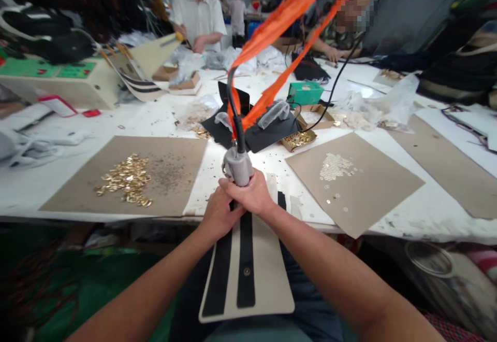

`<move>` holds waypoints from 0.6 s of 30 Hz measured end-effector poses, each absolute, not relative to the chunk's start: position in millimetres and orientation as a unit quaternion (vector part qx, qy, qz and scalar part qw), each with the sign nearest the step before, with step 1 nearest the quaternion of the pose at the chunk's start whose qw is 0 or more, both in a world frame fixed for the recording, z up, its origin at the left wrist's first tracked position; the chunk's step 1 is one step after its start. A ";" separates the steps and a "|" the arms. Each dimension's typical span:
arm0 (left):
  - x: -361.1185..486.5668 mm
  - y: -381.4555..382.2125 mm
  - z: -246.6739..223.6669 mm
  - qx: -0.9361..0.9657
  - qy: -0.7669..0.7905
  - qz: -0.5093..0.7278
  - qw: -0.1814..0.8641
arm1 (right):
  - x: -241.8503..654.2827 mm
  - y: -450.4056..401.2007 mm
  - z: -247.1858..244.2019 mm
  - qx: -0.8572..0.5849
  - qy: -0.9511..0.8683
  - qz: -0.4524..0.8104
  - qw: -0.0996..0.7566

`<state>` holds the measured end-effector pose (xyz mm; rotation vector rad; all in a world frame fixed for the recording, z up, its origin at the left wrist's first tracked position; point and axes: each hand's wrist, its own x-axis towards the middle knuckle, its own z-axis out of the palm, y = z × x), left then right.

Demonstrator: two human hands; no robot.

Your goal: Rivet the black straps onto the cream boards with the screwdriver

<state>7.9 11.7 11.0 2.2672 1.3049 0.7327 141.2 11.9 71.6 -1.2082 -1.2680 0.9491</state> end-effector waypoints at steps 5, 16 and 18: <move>8.5 9.6 10.1 0.814 0.466 0.277 0.208 | 155.5 4.8 104.1 -0.508 -0.493 0.404 0.579; 6.5 18.1 7.1 0.830 0.429 0.307 0.183 | 276.8 -94.2 80.6 -0.750 -0.483 0.249 0.377; 6.0 18.7 6.5 0.832 0.424 0.308 0.180 | 287.1 -102.6 64.9 -0.728 -0.497 0.268 0.388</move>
